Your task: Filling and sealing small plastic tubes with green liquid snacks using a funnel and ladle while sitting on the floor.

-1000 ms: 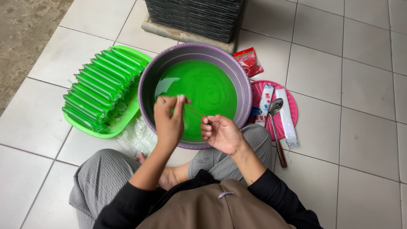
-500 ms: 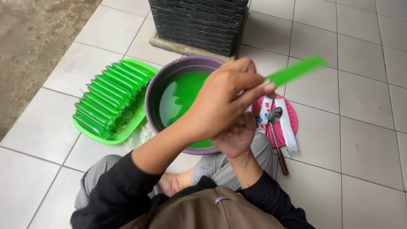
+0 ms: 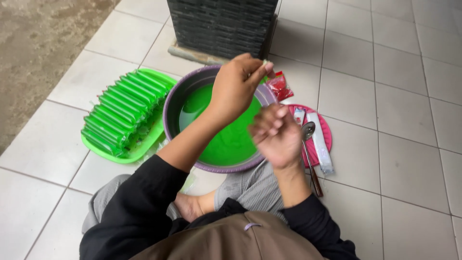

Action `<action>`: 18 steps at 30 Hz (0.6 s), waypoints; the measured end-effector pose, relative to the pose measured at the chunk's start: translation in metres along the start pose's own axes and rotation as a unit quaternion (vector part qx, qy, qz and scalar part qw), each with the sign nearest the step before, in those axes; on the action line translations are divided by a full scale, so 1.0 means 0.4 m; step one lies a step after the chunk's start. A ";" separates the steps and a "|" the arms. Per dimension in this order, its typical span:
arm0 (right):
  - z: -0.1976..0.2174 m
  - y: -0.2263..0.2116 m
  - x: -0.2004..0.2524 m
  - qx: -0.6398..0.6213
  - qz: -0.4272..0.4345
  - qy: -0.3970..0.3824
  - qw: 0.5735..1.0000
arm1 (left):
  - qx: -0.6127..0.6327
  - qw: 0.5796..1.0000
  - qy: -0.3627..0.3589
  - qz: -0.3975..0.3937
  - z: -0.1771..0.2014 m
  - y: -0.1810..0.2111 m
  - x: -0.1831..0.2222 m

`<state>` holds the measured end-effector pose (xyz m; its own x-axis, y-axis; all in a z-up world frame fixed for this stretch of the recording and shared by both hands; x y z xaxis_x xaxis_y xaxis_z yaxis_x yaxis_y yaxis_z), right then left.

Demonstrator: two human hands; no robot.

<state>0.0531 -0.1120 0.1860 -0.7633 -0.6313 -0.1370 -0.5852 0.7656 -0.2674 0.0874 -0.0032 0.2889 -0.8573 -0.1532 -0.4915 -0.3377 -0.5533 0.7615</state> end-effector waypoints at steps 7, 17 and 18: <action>0.207 0.108 -0.008 -0.104 0.008 0.147 0.984 | -0.217 0.973 -0.016 -0.072 -0.172 -0.081 -0.013; 0.149 -0.128 -0.007 0.014 0.087 0.049 0.995 | 0.277 0.904 -0.250 -0.208 -0.056 0.354 0.149; 0.126 -0.160 -0.002 0.039 0.100 0.019 0.994 | 0.323 0.894 -0.264 -0.160 -0.050 0.312 0.130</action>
<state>0.1050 -0.1666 0.1551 -0.8727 -0.4615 -0.1593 -0.3992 0.8624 -0.3114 0.0085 -0.0965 0.3500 -0.6822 0.4315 -0.5902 -0.6070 0.1157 0.7862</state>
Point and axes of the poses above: each hand's wrist, its own x-axis away from the middle knuckle, its own z-axis out of the back of the hand, y = z × x, the point moved 9 cm from there along -x, towards the middle knuckle, and after that the axes turned 8 degrees about y, right-handed, at the moved point
